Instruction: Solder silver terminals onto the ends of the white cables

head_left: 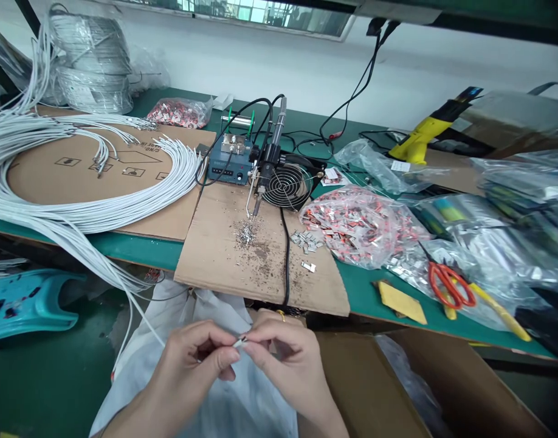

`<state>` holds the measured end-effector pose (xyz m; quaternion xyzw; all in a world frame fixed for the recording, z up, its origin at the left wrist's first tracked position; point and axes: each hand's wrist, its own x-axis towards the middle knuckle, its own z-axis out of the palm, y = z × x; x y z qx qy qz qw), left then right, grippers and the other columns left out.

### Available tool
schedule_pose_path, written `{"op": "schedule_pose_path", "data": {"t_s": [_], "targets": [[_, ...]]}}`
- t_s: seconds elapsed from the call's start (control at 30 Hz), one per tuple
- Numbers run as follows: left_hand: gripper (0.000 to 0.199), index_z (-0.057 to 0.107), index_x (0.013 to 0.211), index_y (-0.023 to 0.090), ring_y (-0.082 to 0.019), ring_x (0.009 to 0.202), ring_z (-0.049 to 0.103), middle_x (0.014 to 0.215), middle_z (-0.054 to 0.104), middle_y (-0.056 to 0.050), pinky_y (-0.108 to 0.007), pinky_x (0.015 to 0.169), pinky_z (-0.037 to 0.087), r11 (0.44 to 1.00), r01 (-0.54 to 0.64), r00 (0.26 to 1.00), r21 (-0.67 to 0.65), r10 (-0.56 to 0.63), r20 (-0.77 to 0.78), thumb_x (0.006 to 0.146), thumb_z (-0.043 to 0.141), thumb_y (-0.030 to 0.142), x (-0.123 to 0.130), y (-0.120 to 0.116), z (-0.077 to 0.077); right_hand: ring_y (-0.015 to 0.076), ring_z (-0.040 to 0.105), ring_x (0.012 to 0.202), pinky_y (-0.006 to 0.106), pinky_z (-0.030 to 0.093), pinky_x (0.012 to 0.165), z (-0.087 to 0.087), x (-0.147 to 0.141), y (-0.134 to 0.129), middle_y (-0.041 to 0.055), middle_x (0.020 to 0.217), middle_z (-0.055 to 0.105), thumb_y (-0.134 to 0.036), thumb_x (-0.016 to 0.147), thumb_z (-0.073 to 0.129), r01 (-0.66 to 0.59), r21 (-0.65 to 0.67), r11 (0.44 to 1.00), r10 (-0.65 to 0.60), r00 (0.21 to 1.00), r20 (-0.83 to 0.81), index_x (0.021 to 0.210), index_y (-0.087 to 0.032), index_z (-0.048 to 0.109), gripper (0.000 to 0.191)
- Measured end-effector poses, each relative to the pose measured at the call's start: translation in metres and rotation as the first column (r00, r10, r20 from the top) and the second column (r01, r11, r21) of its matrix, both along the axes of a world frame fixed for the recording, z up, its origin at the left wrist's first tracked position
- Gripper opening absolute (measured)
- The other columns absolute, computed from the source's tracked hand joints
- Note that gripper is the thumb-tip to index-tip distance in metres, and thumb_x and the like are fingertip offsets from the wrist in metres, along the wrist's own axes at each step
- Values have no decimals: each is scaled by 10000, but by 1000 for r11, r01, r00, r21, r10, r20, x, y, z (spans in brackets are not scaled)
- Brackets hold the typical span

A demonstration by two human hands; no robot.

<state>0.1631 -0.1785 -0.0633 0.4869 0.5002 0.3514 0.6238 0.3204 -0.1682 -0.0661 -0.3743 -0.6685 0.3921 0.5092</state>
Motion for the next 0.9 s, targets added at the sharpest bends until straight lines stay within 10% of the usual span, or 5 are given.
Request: {"op": "schedule_pose_path", "data": {"t_s": [0.27, 0.63, 0.9], "targets": [[228, 605, 658, 80, -28, 477, 590, 503, 613, -9, -54, 501, 483, 988, 16, 994, -155, 2, 111, 692, 624, 305, -1, 2, 9, 117, 451, 522, 239, 330, 478, -10, 4, 20, 30, 572, 561, -227, 749, 662, -364, -161, 917, 306, 903, -302, 754, -178, 717, 74], [263, 705, 793, 139, 0, 491, 577, 562, 607, -20, -23, 493, 415, 897, 132, 938, 421, 24, -345, 808, 492, 293, -9, 5, 2, 122, 536, 595, 247, 407, 545, 19, 15, 18, 25, 635, 604, -123, 810, 581, -194, 44, 980, 174, 943, 284, 809, -158, 681, 106], [353, 666, 766, 109, 17, 453, 535, 566, 565, -4, -36, 481, 384, 963, 146, 968, 225, -91, -235, 818, 459, 392, -12, 9, -2, 118, 544, 597, 251, 418, 567, 20, 14, 24, 25, 640, 621, -109, 810, 586, -235, 89, 968, 202, 939, 280, 813, -151, 681, 104]]}}
